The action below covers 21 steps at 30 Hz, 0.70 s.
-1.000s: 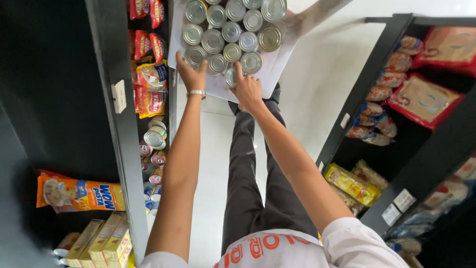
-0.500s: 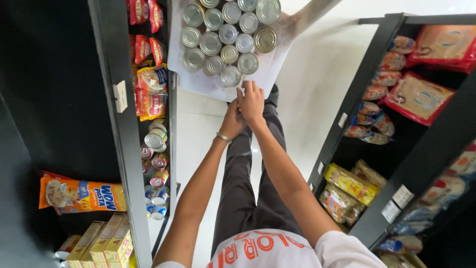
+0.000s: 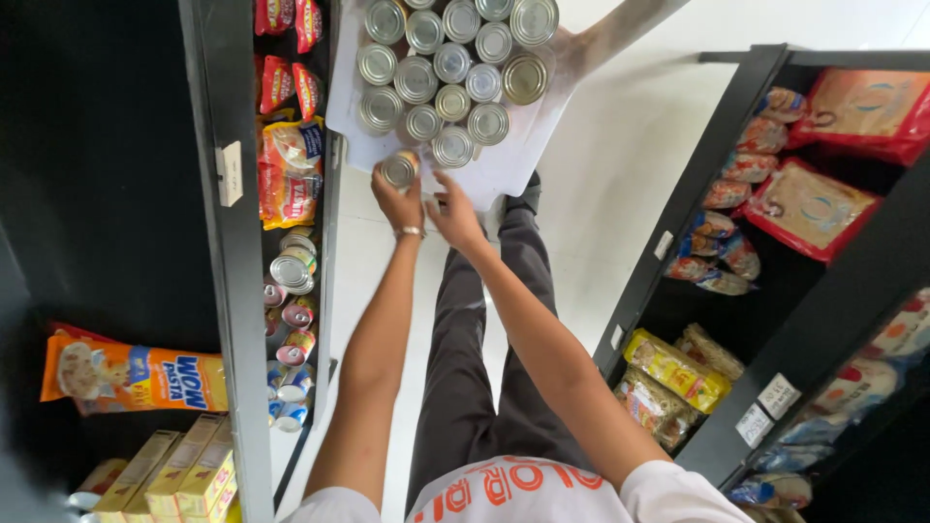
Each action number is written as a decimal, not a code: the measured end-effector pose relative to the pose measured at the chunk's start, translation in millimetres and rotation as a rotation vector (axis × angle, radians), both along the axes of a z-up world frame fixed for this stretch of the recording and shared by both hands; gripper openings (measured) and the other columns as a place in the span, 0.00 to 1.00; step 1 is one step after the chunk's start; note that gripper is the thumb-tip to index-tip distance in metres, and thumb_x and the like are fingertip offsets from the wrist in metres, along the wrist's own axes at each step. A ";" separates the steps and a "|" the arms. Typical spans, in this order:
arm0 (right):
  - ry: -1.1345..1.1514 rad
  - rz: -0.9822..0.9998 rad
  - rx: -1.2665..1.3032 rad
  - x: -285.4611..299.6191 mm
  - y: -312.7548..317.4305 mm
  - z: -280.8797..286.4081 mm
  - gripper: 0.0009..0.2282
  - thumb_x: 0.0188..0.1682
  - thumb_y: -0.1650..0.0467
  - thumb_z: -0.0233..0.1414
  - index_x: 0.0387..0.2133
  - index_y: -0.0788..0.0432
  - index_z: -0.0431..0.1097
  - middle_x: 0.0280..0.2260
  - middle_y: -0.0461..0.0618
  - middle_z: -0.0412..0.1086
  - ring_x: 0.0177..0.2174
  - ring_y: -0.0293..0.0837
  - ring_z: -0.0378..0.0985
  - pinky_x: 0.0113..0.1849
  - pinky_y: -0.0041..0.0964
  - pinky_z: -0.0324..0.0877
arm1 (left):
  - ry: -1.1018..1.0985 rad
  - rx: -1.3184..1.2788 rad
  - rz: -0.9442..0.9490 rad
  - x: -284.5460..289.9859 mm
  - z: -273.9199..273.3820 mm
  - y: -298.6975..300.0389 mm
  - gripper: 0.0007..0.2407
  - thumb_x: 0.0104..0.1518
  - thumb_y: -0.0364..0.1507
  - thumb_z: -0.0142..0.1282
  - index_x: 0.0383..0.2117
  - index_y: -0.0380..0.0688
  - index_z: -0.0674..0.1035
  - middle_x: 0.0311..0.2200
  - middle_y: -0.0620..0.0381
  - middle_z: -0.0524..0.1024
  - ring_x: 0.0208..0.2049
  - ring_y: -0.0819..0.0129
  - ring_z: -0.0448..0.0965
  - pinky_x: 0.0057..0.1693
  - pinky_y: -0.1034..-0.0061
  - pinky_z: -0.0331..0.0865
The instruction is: Wiping canned goods with a cloth and placing them onto grocery store shelves.
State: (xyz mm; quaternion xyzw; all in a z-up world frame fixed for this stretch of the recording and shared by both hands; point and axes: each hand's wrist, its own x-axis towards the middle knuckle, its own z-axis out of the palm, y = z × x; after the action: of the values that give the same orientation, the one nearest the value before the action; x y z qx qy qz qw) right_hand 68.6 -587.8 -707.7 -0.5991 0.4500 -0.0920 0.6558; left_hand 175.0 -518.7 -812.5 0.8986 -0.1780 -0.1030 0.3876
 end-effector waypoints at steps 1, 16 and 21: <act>-0.003 0.003 -0.004 4.0 -2.2 -4.5 0.28 0.50 0.75 0.55 0.66 0.58 0.56 0.59 0.72 0.61 0.52 0.72 0.72 0.52 0.64 0.71 | -0.003 -0.004 0.003 2.2 -3.4 -10.0 0.34 0.42 0.25 0.74 0.59 0.37 0.68 0.53 0.38 0.70 0.55 0.38 0.73 0.58 0.54 0.74; 0.075 0.211 -0.591 -14.3 -111.3 100.2 0.16 0.49 0.70 0.54 0.51 0.50 0.71 0.38 0.47 0.77 0.41 0.54 0.82 0.42 0.48 0.76 | 0.279 -0.105 -0.089 24.9 131.5 -42.4 0.25 0.55 0.20 0.57 0.61 0.46 0.67 0.55 0.40 0.74 0.56 0.42 0.76 0.56 0.57 0.78; -0.236 0.431 -0.740 -18.7 -139.0 223.0 0.21 0.48 0.73 0.56 0.57 0.58 0.68 0.50 0.59 0.71 0.51 0.63 0.74 0.51 0.54 0.71 | 0.020 -0.263 -0.185 25.7 270.4 -39.6 0.26 0.59 0.22 0.57 0.66 0.45 0.65 0.59 0.41 0.71 0.60 0.45 0.73 0.60 0.60 0.73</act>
State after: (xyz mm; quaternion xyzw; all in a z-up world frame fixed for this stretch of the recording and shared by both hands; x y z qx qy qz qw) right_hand 49.9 -726.8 -484.7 -0.8591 0.1734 -0.1758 0.4483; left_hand 200.8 -558.3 -542.1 0.8188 -0.2680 -0.1232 0.4926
